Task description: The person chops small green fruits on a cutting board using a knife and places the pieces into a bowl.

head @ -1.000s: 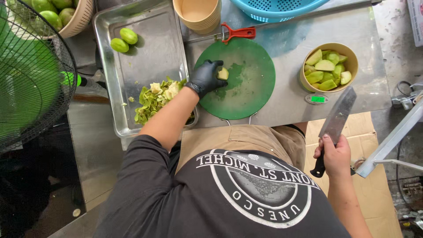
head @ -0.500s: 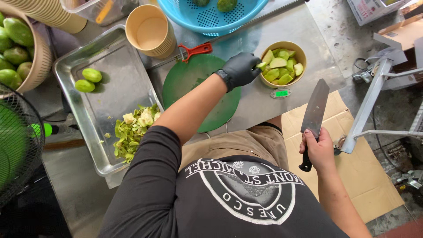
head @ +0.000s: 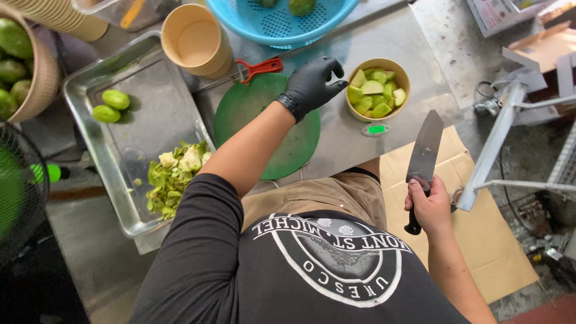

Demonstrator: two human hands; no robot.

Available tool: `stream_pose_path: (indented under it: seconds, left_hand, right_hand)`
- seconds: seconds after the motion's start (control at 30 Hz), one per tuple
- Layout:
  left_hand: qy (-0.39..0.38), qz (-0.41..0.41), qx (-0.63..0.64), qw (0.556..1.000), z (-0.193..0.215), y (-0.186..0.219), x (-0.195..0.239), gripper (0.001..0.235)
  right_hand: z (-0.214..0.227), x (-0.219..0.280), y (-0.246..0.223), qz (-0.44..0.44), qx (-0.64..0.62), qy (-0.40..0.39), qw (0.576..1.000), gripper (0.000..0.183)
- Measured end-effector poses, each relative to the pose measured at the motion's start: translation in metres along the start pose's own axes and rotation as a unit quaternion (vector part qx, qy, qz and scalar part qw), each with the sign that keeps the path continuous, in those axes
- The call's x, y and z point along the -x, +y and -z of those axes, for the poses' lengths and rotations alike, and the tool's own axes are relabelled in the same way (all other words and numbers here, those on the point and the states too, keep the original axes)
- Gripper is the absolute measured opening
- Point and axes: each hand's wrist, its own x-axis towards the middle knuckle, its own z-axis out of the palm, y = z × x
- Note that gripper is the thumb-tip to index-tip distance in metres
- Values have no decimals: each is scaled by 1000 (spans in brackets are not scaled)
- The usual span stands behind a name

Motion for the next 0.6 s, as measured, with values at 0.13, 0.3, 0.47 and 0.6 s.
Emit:
stream_pose_path:
  seconds: [0.13,0.3,0.47,0.6]
  left_hand:
    - [1,39,-30,999,99,-69,92,33]
    - [7,322,-176,930,201,-163,258,41]
    - [-3,399,-18,917,180,-204,312,64]
    - [-8,254,20,967,147,-197,297,63]
  right_hand:
    - [-23,-4,2,24,42,-84,995,16]
    - [-76,-15,1,19,103,-198,975,17]
    - [-148,-11,-32,54,215,-288,932,18]
    - [-188,2,-57,94,267,-296,912,15]
